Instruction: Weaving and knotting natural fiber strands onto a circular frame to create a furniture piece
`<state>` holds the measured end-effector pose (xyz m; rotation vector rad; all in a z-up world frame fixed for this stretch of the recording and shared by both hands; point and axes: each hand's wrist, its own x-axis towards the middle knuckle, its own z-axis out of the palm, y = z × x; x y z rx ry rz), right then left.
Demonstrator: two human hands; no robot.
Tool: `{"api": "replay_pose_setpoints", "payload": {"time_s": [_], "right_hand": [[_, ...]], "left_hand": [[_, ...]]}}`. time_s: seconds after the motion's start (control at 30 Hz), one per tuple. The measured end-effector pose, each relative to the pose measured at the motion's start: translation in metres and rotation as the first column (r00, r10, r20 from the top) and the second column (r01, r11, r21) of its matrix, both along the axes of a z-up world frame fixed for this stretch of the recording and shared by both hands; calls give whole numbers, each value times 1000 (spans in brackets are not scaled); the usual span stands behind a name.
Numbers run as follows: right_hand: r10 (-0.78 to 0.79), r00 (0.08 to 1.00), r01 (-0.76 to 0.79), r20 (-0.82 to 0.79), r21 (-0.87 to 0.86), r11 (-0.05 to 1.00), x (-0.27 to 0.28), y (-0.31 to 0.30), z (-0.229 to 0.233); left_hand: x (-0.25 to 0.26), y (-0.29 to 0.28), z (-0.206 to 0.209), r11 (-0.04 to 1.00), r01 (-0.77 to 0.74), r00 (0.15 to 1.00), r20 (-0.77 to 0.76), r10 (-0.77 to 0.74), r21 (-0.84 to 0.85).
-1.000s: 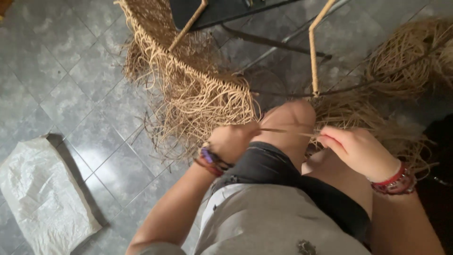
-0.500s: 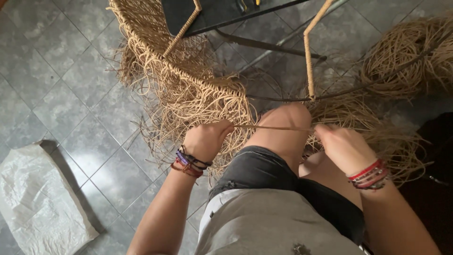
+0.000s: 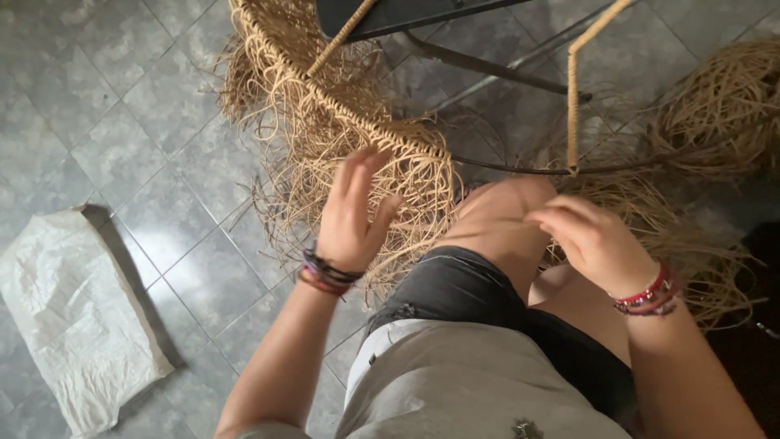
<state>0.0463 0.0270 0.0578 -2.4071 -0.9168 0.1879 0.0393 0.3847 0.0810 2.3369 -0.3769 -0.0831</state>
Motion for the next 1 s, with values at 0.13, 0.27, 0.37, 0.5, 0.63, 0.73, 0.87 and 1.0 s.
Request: {"api": "replay_pose_setpoints", "payload": {"time_s": [0.13, 0.27, 0.37, 0.5, 0.63, 0.73, 0.87, 1.0], "right_hand": [[-159, 984, 174, -77, 288, 942, 24, 33, -10], [-382, 923, 334, 45, 400, 854, 63, 73, -26], [-460, 872, 471, 166, -28, 882, 70, 86, -37], [-445, 886, 459, 129, -366, 809, 71, 92, -42], [-353, 908, 395, 226, -180, 901, 50, 88, -46], [-441, 896, 439, -54, 264, 859, 11, 87, -39], [-377, 713, 666, -592, 400, 630, -33, 75, -48], [-399, 740, 617, -541, 311, 723, -33, 57, -32]], "left_hand": [[-15, -38, 1, 951, -128, 828, 497, 259, -281], [-8, -98, -37, 965, 83, 892, 450, 39, -247], [-11, -111, -94, 999, -35, 992, 120, 32, 16], [7, -123, -118, 999, -50, 976, -215, 45, -17], [26, -166, -220, 880, -334, 938, 23, 347, 338], [19, -171, -256, 806, -471, 875, 74, 478, 358], [-27, -156, -223, 946, -291, 891, -401, 213, -144], [-48, -142, -132, 992, -24, 994, 101, 36, -126]]}}
